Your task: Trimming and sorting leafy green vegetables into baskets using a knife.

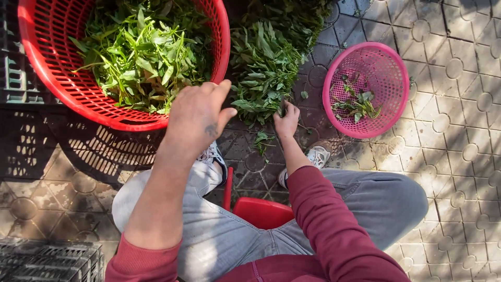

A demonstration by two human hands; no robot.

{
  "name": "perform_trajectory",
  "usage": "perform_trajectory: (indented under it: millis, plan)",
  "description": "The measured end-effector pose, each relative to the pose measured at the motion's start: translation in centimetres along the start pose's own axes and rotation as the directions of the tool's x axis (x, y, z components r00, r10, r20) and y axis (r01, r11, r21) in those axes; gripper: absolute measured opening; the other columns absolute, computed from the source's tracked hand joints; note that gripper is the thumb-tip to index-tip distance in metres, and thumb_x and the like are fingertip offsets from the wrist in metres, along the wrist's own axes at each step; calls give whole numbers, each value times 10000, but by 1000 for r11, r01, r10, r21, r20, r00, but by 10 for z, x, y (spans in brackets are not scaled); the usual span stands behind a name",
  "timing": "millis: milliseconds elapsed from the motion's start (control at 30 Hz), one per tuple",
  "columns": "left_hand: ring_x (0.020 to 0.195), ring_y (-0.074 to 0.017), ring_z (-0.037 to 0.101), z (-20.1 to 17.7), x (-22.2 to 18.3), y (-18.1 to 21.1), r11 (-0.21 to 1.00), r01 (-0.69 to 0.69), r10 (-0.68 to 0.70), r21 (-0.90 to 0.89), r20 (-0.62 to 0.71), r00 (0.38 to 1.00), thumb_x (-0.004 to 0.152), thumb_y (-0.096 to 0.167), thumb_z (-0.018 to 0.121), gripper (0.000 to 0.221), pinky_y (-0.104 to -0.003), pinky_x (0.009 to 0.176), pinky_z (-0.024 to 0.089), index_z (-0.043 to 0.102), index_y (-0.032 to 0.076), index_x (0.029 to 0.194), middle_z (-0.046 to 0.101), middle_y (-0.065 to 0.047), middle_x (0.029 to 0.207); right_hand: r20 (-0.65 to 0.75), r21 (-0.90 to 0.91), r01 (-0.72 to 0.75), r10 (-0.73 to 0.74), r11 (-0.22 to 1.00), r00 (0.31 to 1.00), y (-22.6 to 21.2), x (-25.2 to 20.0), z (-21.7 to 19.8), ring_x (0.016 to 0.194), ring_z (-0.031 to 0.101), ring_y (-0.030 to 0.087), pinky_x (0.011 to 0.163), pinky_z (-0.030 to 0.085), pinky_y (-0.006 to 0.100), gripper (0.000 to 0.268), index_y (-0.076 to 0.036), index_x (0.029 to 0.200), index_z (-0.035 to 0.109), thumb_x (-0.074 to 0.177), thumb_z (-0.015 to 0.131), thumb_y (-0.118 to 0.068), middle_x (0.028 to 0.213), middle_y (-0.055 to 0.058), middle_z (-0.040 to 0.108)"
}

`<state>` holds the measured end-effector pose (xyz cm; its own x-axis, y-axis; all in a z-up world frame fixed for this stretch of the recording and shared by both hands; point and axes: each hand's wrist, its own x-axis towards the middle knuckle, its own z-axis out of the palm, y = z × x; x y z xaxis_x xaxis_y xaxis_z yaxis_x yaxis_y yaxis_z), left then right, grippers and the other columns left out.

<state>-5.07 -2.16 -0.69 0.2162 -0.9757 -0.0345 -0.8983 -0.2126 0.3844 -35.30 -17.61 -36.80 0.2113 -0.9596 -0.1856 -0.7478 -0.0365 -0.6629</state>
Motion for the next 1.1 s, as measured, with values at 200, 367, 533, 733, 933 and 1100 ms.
perform_trajectory:
  millis: [200, 367, 533, 733, 933, 1100]
  plan:
    - [1061, -460, 781, 15, -3, 4, 992, -90, 90, -90, 2, 996, 1008, 357, 776, 585, -620, 1016, 546, 683, 53, 1498, 753, -190, 1203, 316, 210, -410, 336, 887, 887, 14, -5, -2, 933, 693, 271, 856, 534, 479, 589, -195, 1473, 648, 986, 906, -403, 1147, 101, 713]
    - [1050, -455, 784, 23, -5, 4, 988, -104, 98, -112, -53, 994, 1002, 366, 800, 575, -635, 1017, 549, 710, 49, 1474, 752, -179, 1173, 349, 30, -82, 67, 996, 935, 3, -19, -36, 1163, 756, 322, 993, 599, 478, 329, -319, 1242, 797, 933, 899, -369, 1137, 36, 814]
    - [1003, -497, 770, 25, -12, -2, 979, -143, 141, -142, -26, 990, 1027, 370, 781, 597, -619, 965, 569, 683, 19, 1500, 744, -228, 1192, 352, 11, -382, 354, 924, 866, 38, -22, -48, 1117, 761, 152, 956, 670, 387, 485, -360, 1462, 706, 997, 845, -353, 1169, -106, 804]
    - [1000, -496, 771, 23, -7, 5, 979, -133, 134, -154, 0, 991, 995, 391, 801, 632, -609, 953, 579, 676, 46, 1509, 753, -217, 1189, 318, -45, -232, 234, 972, 919, 5, -16, -38, 1063, 778, 212, 1004, 597, 430, 205, -338, 1211, 840, 1035, 735, -353, 959, -86, 837]
    - [838, -444, 782, 22, 10, 13, 992, -63, 47, 108, 151, 987, 872, 501, 871, 564, -561, 781, 628, 666, 136, 1249, 708, -132, 956, 223, -79, -286, 296, 955, 929, 3, 28, 30, 1176, 758, 318, 1029, 601, 533, 275, -240, 1287, 787, 1046, 759, -369, 1170, 23, 821]
    - [891, -457, 780, 29, 26, 23, 992, 52, -77, 117, 217, 973, 896, 510, 845, 509, -554, 802, 621, 634, 139, 1174, 699, -157, 994, 242, -227, -116, 171, 967, 955, -1, 25, 14, 1134, 767, 377, 979, 599, 541, 307, -227, 1162, 827, 981, 809, -474, 1079, 73, 826]
